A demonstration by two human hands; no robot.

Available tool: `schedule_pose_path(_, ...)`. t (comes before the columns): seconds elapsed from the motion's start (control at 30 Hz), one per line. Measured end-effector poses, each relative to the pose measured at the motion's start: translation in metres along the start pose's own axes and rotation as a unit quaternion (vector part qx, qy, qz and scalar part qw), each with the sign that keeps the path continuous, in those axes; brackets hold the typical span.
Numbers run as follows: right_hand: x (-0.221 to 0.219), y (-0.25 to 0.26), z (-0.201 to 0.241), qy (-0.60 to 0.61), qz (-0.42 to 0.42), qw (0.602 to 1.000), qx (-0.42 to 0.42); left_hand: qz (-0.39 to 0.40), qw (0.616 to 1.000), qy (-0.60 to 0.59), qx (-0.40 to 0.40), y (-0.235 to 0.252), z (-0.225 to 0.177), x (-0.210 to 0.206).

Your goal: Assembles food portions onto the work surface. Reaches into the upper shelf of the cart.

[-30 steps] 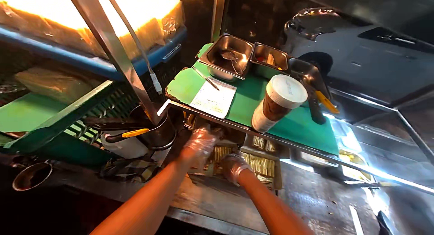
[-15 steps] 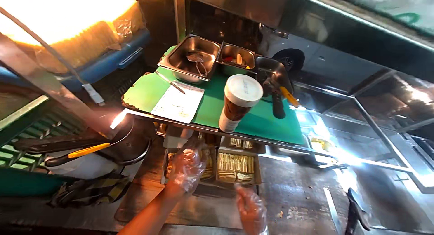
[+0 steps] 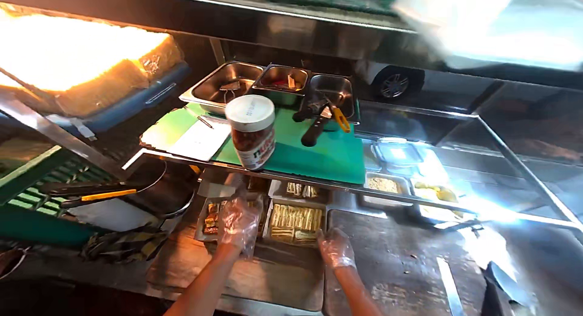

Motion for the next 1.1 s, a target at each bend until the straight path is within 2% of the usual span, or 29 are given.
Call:
schedule_pose_path(0.1,0.006,0.004,-0.007,0.005,0.016,1.0,0.009,0.031,0.998,-0.059,-0.013,-0.05,-0.01,-0.015)
schedule_pose_path(0.23,0.016,0.008,-0.035,0.029,0.004,0.999,0.019,0.024,0.993,-0.109,-0.049,-0.1,-0.03,-0.042)
schedule_pose_path(0.3,0.02,0.0,-0.038,-0.002,0.005,1.0,0.023,0.062,0.984,-0.137,-0.091,-0.128,-0.047,-0.04)
schedule_pose_path(0.37,0.029,-0.024,-0.033,-0.036,-0.036,0.997,0.05,0.082,0.971,-0.165,-0.154,-0.15,-0.066,-0.031)
schedule_pose_path(0.4,0.033,-0.038,-0.029,-0.021,-0.086,0.992,0.088,0.063,0.965,-0.184,-0.176,-0.154,-0.074,-0.028)
schedule_pose_path(0.43,0.034,-0.049,-0.026,0.013,-0.151,0.977,0.151,0.044,0.962,-0.202,-0.18,-0.153,-0.08,-0.025)
schedule_pose_path(0.5,0.035,-0.051,-0.015,0.06,-0.265,0.919,0.286,0.018,0.962,-0.222,-0.158,-0.128,-0.087,-0.019)
schedule_pose_path(0.53,0.039,-0.043,-0.003,0.046,-0.286,0.903,0.316,0.017,0.966,-0.202,-0.16,-0.104,-0.091,-0.019)
schedule_pose_path(0.57,0.045,-0.031,0.012,0.004,-0.266,0.913,0.308,0.031,0.972,-0.153,-0.176,-0.078,-0.096,-0.019)
schedule_pose_path(0.67,0.042,0.019,0.06,-0.142,-0.119,0.957,0.225,0.074,0.961,0.024,-0.266,-0.011,-0.115,-0.029)
schedule_pose_path(0.77,0.023,0.045,0.076,-0.18,-0.114,0.955,0.207,0.111,0.947,0.087,-0.289,0.018,-0.123,-0.045)
schedule_pose_path(0.87,0.017,0.036,0.081,-0.163,-0.146,0.955,0.201,0.111,0.948,0.079,-0.289,0.021,-0.113,-0.054)
schedule_pose_path(0.97,0.016,0.024,0.088,-0.182,-0.141,0.954,0.191,0.095,0.953,0.056,-0.284,0.019,-0.108,-0.051)
schedule_pose_path(1.1,0.005,0.037,0.091,-0.197,-0.149,0.951,0.186,0.099,0.956,-0.001,-0.277,0.016,-0.104,-0.051)
Point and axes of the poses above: each hand's wrist, its own y-axis towards the middle knuckle, its own x-axis out of the back of the hand, z = x × y, the point moved 2 cm from there along y, towards the middle knuckle, and after that the axes turned 10 degrees about y, right-handed, at the moved point
